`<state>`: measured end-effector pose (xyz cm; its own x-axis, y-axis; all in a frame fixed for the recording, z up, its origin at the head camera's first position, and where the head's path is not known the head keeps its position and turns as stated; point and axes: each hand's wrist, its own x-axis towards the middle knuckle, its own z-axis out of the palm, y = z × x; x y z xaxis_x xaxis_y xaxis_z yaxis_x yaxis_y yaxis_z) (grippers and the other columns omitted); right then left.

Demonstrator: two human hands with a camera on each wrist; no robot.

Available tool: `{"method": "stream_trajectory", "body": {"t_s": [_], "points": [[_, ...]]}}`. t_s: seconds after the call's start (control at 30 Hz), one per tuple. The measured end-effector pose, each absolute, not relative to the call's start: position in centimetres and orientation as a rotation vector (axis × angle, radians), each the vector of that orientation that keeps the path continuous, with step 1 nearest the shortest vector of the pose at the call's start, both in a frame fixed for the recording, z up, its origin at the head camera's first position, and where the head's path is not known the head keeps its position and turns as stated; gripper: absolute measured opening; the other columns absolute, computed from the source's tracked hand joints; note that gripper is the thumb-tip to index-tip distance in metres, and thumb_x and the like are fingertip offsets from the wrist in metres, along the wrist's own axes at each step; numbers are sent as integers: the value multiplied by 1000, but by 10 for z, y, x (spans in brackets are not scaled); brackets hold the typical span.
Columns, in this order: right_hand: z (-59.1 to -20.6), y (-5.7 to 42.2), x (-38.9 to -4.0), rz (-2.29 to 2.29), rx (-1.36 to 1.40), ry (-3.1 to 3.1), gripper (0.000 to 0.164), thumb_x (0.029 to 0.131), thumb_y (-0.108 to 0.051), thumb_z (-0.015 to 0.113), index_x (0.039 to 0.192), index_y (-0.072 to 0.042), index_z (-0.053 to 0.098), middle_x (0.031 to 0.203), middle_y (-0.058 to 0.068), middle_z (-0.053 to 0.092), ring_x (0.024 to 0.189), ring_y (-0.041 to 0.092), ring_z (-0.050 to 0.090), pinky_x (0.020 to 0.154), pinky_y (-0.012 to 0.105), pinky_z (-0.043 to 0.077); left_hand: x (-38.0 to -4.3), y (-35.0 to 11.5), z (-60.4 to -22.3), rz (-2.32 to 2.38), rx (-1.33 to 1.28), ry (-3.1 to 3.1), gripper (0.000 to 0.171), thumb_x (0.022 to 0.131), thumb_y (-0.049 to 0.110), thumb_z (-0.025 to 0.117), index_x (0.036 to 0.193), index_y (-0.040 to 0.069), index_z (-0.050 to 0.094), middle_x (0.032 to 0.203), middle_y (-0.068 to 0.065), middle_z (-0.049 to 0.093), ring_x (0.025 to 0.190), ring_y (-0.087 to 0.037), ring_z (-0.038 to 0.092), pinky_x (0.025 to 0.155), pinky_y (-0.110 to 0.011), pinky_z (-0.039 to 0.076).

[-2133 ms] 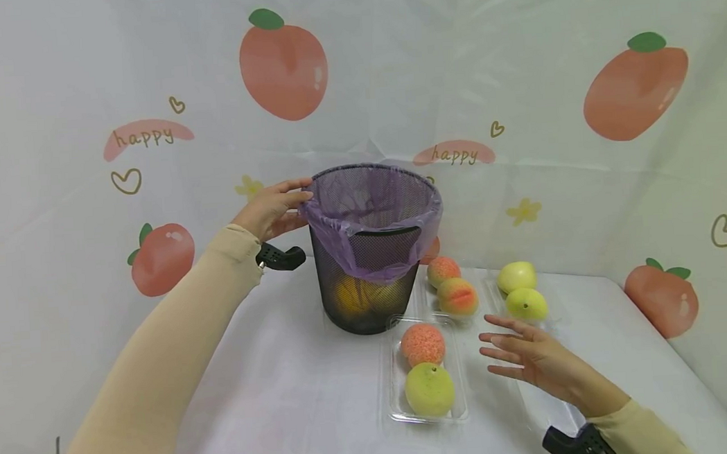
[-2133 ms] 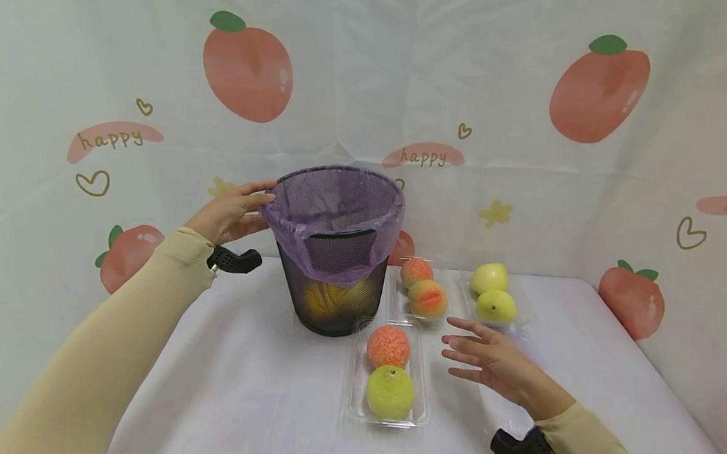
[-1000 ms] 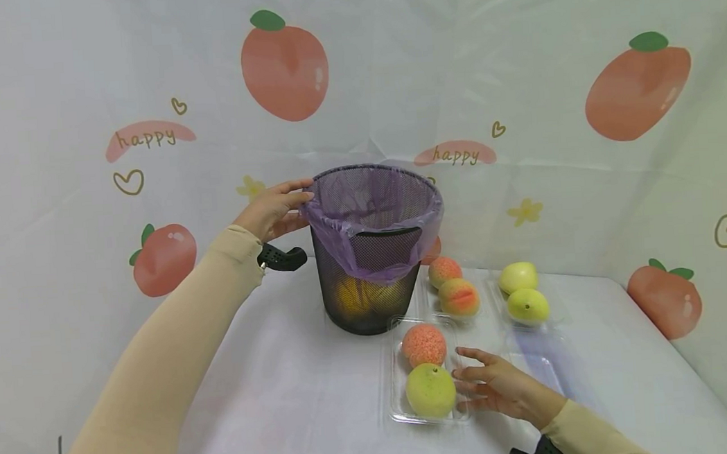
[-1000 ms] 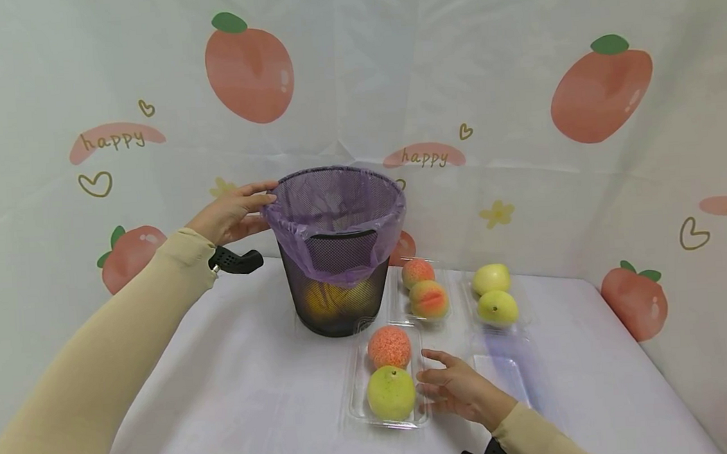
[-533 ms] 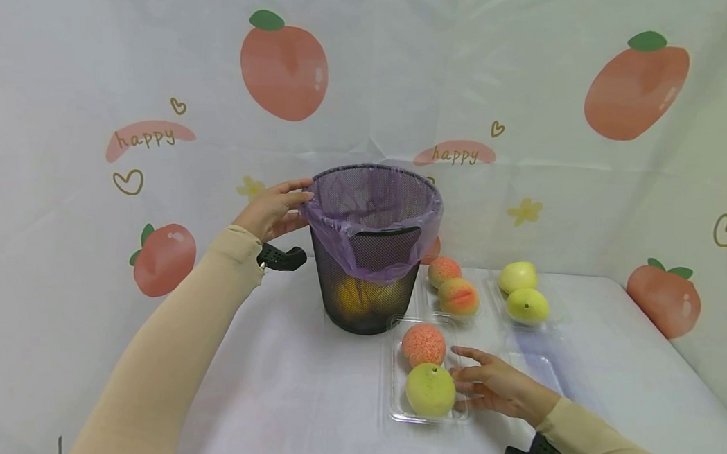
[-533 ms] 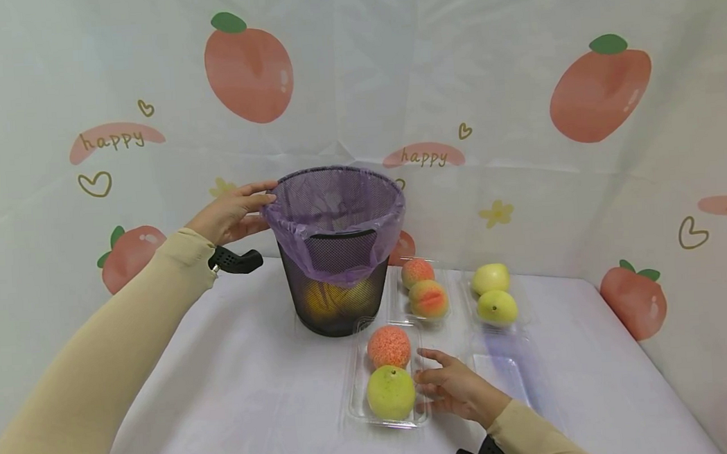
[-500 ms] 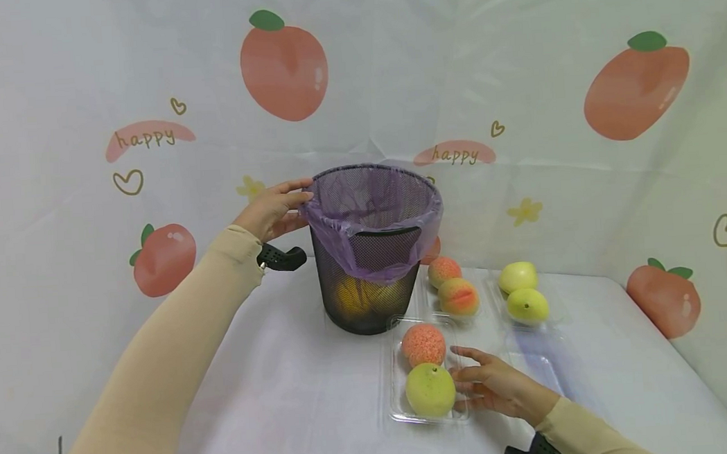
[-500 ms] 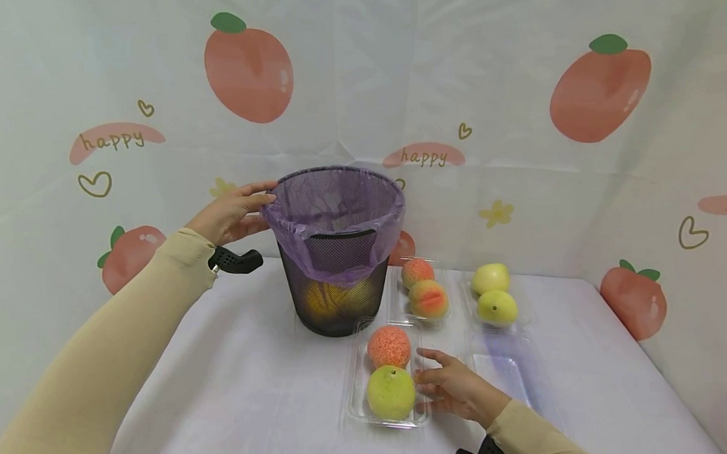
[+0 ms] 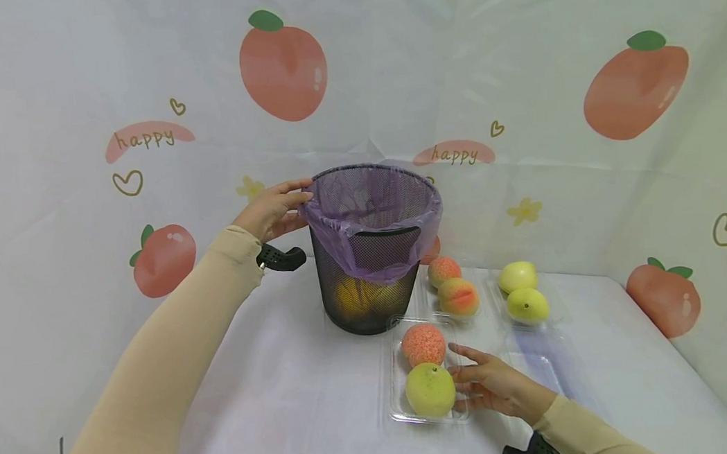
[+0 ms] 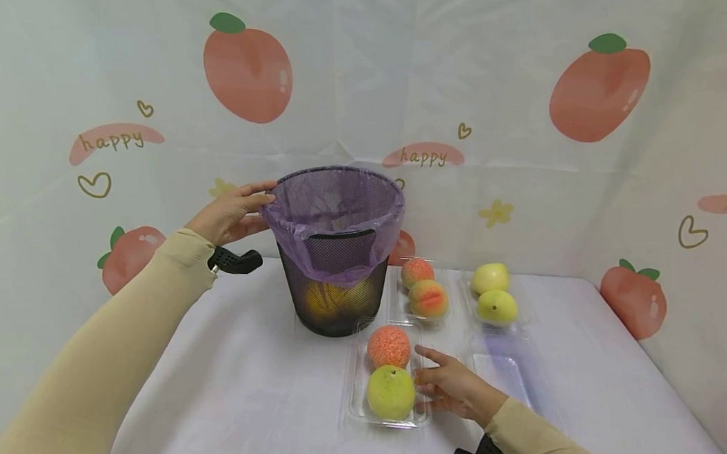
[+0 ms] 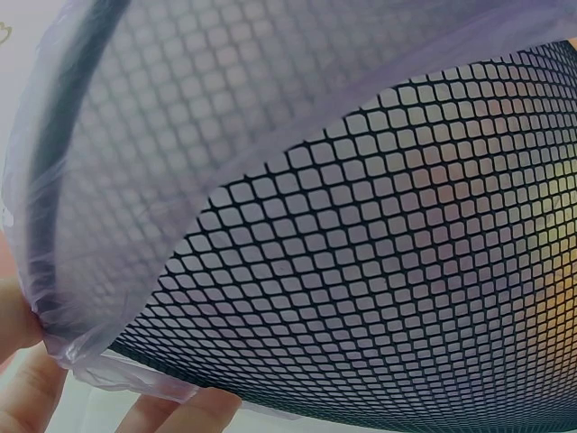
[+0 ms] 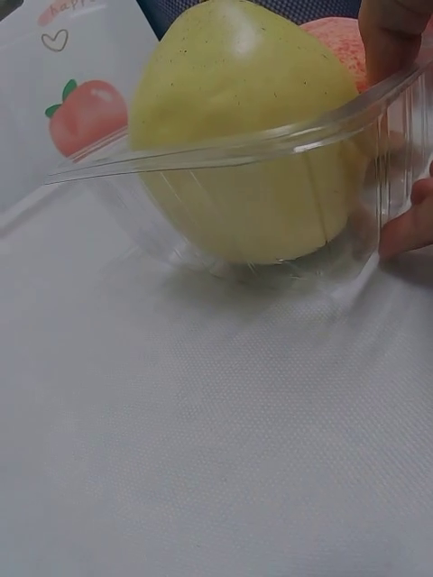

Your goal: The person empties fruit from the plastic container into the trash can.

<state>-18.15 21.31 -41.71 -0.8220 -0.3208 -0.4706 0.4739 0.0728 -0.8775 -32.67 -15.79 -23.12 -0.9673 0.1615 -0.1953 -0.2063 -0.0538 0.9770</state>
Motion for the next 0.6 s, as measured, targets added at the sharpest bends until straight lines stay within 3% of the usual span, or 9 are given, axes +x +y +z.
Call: {"method": "stream_trajectory", "body": {"t_s": [0.27,0.6], "points": [[-413,216,-179,-1751,129,1851,79,95,-5,53,157,-14,4,105,8,50,90,17,58,81,36,53,-328,-159,-233,2123,-23,1952,52,100,12,52,150,17,37,111,-3,48,74,-7,62,71,-20,55],[-409,219,-176,-1720,113,1864,86,93,-10,58,157,-21,2,117,15,53,96,21,57,81,36,54,-327,-159,-233,2104,-14,1990,53,100,14,54,150,18,37,112,-2,50,76,-6,63,72,-21,55]]}}
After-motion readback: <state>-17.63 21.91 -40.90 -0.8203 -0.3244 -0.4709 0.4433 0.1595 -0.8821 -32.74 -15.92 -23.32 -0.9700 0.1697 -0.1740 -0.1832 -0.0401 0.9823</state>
